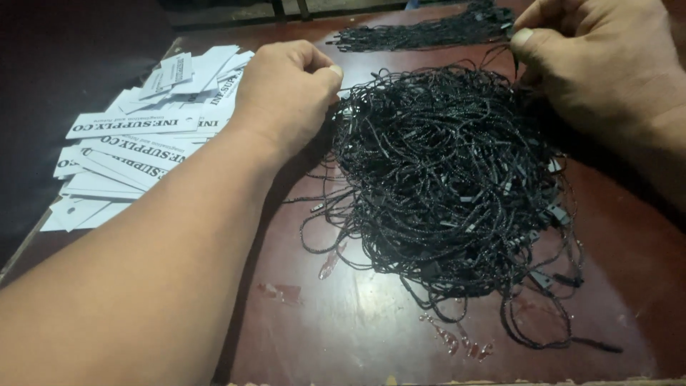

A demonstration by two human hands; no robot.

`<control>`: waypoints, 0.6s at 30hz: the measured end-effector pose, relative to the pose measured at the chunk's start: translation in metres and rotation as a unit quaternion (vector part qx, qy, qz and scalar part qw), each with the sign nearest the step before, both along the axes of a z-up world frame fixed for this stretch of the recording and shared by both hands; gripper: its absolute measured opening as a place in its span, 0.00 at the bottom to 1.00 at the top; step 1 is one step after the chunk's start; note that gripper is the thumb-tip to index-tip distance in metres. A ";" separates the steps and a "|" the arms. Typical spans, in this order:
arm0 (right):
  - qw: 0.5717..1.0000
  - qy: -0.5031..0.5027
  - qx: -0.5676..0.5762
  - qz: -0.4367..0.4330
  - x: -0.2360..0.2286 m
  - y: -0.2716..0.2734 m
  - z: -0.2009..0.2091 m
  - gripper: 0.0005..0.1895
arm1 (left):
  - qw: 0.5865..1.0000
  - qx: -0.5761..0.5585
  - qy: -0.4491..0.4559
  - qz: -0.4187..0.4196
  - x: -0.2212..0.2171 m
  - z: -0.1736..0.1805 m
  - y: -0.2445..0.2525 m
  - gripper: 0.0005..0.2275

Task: The person repeatedly picks tangled black cords from a large pile on a table, separates them by hand, and places the untangled cords into a growing pile to the right. White paper tags are visible on the left side of the table.

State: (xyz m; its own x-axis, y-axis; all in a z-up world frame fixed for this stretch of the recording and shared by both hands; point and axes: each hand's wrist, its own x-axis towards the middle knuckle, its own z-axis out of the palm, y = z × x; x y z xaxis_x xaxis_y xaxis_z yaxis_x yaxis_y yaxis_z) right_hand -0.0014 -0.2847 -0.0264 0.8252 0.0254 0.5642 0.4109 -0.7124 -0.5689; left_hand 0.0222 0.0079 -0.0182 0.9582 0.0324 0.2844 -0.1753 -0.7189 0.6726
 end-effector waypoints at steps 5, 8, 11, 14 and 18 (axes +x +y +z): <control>0.999 0.028 0.035 -0.019 0.005 -0.007 -0.008 0.06 | 1.000 -0.010 -0.013 -0.009 0.004 -0.004 0.002 0.06; 0.994 0.061 0.053 -0.071 -0.008 0.012 -0.001 0.03 | 1.000 -0.023 -0.003 -0.016 0.003 -0.003 0.003 0.06; 1.000 -0.009 -0.017 -0.021 -0.004 -0.002 -0.007 0.02 | 1.000 -0.011 -0.010 -0.022 0.004 -0.003 0.003 0.07; 0.999 0.016 0.039 -0.008 0.005 -0.006 -0.009 0.04 | 0.998 -0.057 0.020 -0.019 -0.003 0.003 0.000 0.05; 0.999 -0.020 -0.005 0.028 0.003 -0.011 -0.008 0.05 | 0.999 -0.033 0.011 -0.019 0.000 0.000 0.000 0.06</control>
